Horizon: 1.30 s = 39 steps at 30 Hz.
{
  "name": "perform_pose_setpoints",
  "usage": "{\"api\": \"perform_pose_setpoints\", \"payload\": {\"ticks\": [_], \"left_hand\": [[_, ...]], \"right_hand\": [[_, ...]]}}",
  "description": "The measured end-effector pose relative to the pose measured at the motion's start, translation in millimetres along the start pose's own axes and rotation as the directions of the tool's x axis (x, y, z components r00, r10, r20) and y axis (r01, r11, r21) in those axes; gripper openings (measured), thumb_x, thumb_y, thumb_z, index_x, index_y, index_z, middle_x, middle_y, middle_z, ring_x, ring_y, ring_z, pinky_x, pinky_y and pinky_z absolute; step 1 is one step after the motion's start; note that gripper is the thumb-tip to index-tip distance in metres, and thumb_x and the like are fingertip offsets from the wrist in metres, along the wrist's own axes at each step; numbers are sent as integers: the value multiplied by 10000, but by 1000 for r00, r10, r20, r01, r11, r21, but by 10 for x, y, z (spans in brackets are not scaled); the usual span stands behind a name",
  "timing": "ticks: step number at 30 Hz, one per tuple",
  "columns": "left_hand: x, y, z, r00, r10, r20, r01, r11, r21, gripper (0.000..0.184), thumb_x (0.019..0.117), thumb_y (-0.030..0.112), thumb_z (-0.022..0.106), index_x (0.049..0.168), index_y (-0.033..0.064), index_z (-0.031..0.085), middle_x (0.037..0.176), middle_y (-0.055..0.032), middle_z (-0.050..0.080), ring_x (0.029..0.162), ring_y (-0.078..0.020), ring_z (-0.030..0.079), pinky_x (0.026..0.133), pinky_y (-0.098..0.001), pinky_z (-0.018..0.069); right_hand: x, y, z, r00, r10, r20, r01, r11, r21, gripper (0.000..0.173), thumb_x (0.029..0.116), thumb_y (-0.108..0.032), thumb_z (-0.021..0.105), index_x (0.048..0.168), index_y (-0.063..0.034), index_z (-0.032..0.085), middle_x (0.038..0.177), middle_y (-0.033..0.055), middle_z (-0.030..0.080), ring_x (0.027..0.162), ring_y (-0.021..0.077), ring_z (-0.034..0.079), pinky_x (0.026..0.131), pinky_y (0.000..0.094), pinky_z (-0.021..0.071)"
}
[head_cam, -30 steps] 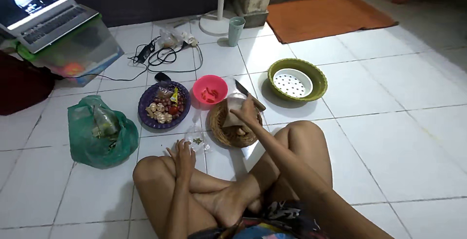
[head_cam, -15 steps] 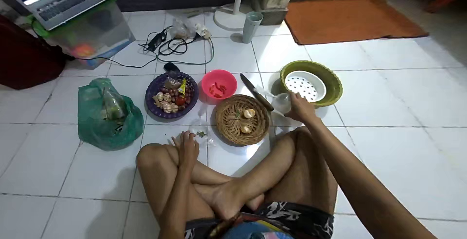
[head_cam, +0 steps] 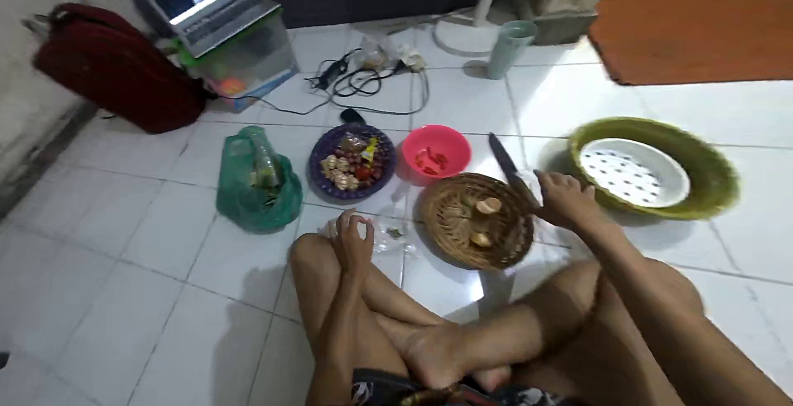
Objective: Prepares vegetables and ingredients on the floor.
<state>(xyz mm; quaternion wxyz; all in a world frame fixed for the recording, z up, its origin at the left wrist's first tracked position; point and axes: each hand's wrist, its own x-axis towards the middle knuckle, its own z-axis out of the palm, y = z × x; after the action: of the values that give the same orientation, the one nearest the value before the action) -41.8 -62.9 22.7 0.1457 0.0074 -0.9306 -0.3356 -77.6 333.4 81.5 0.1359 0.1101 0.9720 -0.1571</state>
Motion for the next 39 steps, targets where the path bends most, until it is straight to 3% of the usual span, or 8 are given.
{"api": "perform_pose_setpoints", "payload": {"ticks": [6,12,17,23,26,31,34,39], "left_hand": [[784,-434,-1034,880,-200,-430,279,952,130,404,929,182,693,1234,-78,641,1508,-326,433,1421,-539,351,1137,-687,238],[1448,-1317,-1478,927,-345,-148,372,897,240,619,1041,247,565,1560,-2,337,1522,-299,439,1374,-497,455,1084,-705,337],[1049,-1518,-1589,834,-487,-259,492,869,-49,408,1016,-7,478,1409,-116,497,1336,-375,561,1287,-491,538,1104,-584,396],[19,-1399,-1735,606,-686,-403,469,717,-516,420,1069,31,382,1426,-187,423,1389,-396,499,1272,-382,540,1088,-434,406],[-345,-1179,-1744,511,-741,-435,413,656,-632,338,1081,65,347,1273,-166,502,917,-114,570,705,-49,563,677,-194,495],[-756,-870,-1547,427,-775,-466,323,611,-722,284,1065,62,317,939,-55,543,574,108,443,479,64,474,523,-105,445],[-822,-923,-1564,427,-746,-512,510,666,-545,327,1077,96,389,1026,-149,599,673,-19,477,553,4,471,581,-156,431],[-635,-874,-1848,596,-534,-600,604,790,-104,463,948,82,652,1307,-170,501,1118,-359,597,994,-437,592,879,-532,479]], "right_hand": [[-255,-604,370,935,-295,197,296,955,24,584,939,-170,750,1420,84,536,1461,401,451,1385,598,388,1125,783,220],[-600,-1225,629,824,-401,400,416,908,52,512,985,-174,683,1438,26,552,1491,302,493,1397,493,451,1155,690,278],[-713,-1438,664,790,-508,343,501,858,116,439,984,-152,678,1370,44,604,1386,296,587,1308,473,550,1137,608,373],[-845,-1454,710,765,-514,388,510,851,122,414,996,-141,664,1368,33,613,1338,298,616,1240,494,591,1080,627,424],[-866,-1453,736,747,-537,393,532,837,132,405,988,-132,672,1355,33,625,1325,302,627,1210,507,610,1052,640,448],[-871,-1484,738,736,-595,323,573,801,170,383,975,-99,681,1328,46,642,1270,302,659,1165,508,638,1027,644,466],[-865,-1522,762,722,-607,333,587,791,169,380,979,-100,674,1329,45,643,1275,297,660,1167,506,638,1026,650,461],[-908,-1633,793,696,-592,406,576,798,178,392,1003,-122,646,1362,32,621,1325,281,637,1215,473,620,1064,616,446]]}}
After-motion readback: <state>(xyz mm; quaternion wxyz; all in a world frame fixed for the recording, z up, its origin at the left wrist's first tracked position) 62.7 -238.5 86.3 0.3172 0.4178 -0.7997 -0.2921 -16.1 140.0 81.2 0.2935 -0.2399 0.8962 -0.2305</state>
